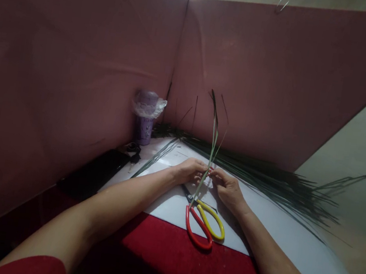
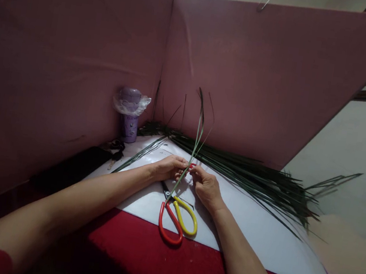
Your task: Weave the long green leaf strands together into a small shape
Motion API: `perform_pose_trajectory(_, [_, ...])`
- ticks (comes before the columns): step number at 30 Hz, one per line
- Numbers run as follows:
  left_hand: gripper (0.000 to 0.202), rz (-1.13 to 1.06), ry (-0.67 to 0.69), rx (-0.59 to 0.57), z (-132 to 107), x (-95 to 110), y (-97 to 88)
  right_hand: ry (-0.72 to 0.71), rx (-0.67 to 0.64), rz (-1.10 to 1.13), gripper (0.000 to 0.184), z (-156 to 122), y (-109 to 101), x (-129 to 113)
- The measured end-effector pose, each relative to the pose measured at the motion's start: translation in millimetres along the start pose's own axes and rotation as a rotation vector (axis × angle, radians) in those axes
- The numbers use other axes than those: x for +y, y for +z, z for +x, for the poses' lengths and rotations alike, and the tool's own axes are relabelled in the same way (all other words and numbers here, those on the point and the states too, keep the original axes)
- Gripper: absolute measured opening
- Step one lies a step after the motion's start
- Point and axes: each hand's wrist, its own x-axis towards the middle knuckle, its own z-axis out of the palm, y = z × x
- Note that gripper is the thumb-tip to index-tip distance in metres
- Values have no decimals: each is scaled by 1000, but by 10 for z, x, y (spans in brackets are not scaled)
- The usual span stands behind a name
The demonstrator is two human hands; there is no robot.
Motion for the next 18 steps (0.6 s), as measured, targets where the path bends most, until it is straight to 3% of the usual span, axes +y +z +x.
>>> perform_pose_trajectory(18, [14, -12, -2, 14, -6, 8, 20, -4, -39, -8, 20, -4, -17, -40])
